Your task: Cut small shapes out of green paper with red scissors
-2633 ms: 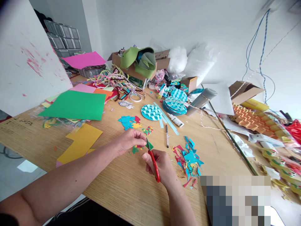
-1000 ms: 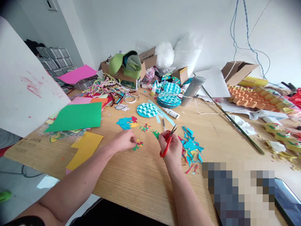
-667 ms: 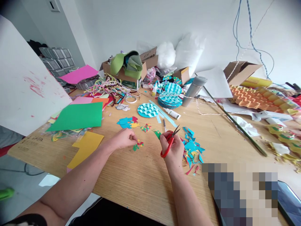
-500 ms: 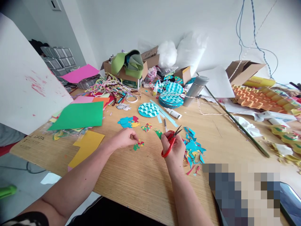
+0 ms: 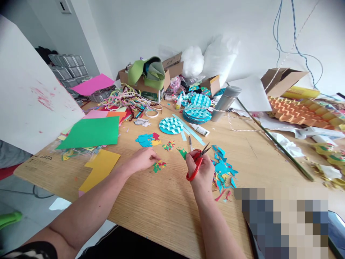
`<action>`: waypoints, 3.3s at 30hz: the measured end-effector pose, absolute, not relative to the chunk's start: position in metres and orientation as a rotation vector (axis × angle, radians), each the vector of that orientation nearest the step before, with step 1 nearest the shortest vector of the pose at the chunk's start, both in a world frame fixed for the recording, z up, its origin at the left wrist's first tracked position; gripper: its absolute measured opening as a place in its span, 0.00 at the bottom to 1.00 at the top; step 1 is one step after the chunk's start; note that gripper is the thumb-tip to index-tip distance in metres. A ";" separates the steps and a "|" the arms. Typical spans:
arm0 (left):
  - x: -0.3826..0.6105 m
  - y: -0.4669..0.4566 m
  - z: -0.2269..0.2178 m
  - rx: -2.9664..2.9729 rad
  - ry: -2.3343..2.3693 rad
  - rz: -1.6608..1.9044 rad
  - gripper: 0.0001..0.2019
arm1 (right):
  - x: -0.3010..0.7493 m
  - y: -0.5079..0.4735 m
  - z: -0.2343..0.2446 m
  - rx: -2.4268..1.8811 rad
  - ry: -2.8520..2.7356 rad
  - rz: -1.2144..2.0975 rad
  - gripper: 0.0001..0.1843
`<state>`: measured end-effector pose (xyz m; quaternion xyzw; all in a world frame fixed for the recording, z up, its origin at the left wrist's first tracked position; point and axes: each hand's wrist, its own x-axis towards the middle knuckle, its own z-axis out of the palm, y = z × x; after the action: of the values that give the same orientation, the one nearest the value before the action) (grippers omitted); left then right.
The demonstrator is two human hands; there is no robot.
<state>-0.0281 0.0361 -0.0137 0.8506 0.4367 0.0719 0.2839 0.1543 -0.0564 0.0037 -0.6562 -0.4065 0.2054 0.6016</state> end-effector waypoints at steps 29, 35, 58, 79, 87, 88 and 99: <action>-0.013 0.019 -0.010 1.253 0.713 0.543 0.21 | 0.145 -0.062 0.006 -1.429 -1.366 1.047 0.10; -0.010 0.020 -0.010 1.157 0.734 0.646 0.18 | 0.145 -0.061 0.006 -1.455 -1.316 0.998 0.13; -0.009 0.016 -0.006 1.037 0.725 0.666 0.16 | 0.140 -0.062 0.008 -1.430 -1.317 0.972 0.14; -0.009 0.016 -0.008 0.936 0.700 0.570 0.14 | 0.145 -0.060 0.008 -1.557 -1.193 0.726 0.15; -0.007 0.018 -0.011 0.712 0.679 0.726 0.18 | 0.150 -0.065 0.011 -1.423 -1.419 0.874 0.26; -0.006 0.018 -0.012 0.700 0.672 0.737 0.18 | 0.149 -0.065 0.010 -1.400 -1.473 0.984 0.27; -0.006 0.015 -0.011 0.746 0.645 0.719 0.18 | 0.137 -0.065 0.001 -1.572 -1.390 1.215 0.26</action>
<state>-0.0063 0.0148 -0.0106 0.3503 0.3029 0.3374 0.8196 0.1368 -0.0649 0.0007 -0.6072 -0.5367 0.4692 0.3508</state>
